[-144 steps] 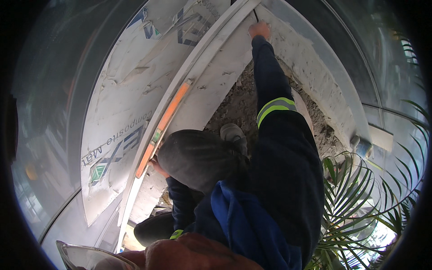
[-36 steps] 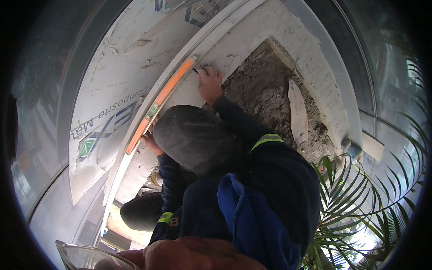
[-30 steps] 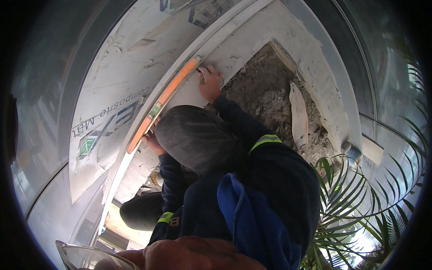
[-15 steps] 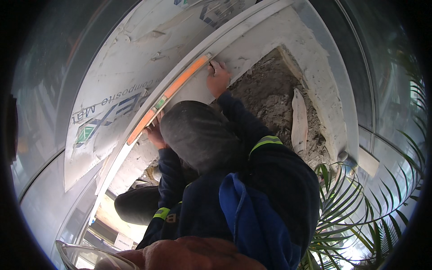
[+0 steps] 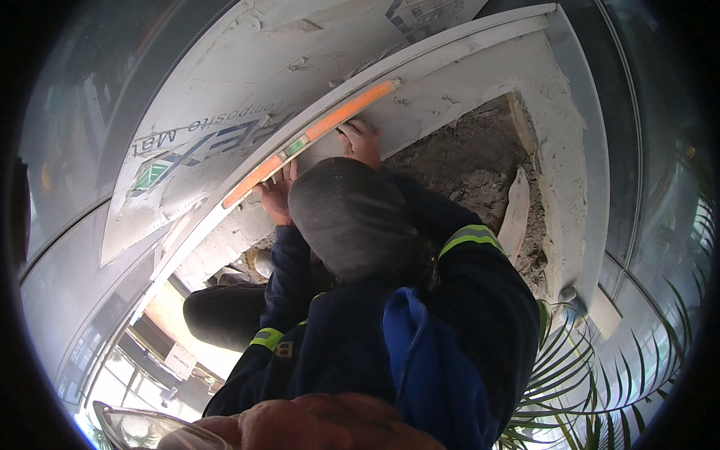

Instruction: The person walks through a construction area and kneels to install a white trim piece along a curved wall. Using a spirit level and a pencil, the person checks alignment and marks the trim. The person then uses a chisel to adjust the trim edge for fit.

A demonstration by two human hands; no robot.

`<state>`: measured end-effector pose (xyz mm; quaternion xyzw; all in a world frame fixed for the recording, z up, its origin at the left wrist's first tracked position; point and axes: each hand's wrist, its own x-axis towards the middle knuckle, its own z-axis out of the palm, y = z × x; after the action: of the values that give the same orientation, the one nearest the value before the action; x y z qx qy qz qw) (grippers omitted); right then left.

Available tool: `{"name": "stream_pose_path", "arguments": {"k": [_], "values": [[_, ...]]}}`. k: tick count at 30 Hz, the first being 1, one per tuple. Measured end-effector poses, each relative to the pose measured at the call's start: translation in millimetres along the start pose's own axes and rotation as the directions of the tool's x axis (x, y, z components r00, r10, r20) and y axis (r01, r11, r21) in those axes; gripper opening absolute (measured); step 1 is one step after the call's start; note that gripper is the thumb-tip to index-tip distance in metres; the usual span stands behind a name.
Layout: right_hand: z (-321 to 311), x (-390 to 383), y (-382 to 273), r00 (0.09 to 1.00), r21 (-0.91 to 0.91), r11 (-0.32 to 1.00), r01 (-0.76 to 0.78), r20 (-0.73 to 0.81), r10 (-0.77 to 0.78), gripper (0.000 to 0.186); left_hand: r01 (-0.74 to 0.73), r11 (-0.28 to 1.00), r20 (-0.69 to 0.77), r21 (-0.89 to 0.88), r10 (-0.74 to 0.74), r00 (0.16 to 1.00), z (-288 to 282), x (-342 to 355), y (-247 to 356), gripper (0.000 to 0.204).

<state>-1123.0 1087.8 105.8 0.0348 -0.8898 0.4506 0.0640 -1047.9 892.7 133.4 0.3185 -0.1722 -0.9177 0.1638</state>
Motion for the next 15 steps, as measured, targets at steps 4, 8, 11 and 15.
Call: {"name": "stream_pose_path", "arguments": {"k": [4,8,11,15], "values": [[0,-6,-3,0.984,-0.029,0.988,0.153,0.096,-0.150,0.025,0.002,1.000,-0.044,-0.014,-0.003,0.999,12,-4,2,0.061],[6,-3,-11,0.959,0.019,0.978,0.208,0.193,-0.208,0.026,0.001,1.000,-0.041,0.004,-0.001,0.999,18,-8,3,0.059],[11,-5,-18,0.944,0.072,0.974,0.215,0.240,-0.226,0.029,-0.001,1.000,-0.037,0.005,0.001,0.999,18,-9,3,0.060],[11,-9,-27,0.941,0.086,0.983,0.161,0.286,-0.180,0.033,-0.004,1.000,-0.049,0.005,0.004,0.999,15,-7,1,0.062]]}}
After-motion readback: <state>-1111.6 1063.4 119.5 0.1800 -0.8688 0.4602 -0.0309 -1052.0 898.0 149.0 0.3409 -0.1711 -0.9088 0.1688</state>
